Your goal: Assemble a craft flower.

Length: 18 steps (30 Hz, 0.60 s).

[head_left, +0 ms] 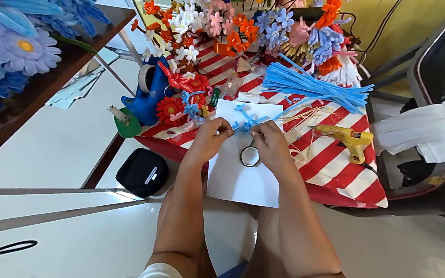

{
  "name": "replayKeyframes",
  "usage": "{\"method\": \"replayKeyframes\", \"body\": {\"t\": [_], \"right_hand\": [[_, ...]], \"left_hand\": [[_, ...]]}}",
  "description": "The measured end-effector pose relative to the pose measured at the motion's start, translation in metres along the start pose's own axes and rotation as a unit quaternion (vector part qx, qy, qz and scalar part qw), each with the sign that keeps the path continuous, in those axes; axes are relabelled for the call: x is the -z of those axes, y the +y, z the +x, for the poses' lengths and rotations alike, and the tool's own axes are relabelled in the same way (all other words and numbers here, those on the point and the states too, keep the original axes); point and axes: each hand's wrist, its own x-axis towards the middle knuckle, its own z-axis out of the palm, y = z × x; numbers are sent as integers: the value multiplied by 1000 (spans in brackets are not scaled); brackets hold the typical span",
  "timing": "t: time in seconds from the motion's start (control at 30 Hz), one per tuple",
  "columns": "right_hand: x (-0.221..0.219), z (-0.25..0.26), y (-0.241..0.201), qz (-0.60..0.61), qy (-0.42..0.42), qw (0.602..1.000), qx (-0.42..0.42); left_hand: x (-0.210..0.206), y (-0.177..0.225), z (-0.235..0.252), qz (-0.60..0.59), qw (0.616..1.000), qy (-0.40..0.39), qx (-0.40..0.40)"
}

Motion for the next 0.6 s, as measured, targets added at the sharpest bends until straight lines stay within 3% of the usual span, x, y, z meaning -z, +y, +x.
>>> {"method": "replayKeyframes", "body": {"t": [0.27,0.6], "right_hand": [[-1,-3,-7,304,30,952,-18],[6,-3,0,332,62,941,-13]], "left_hand": [[-13,4,-2,-97,993,-51,-33],[-15,7,-1,-94,992,-75,-36]]}}
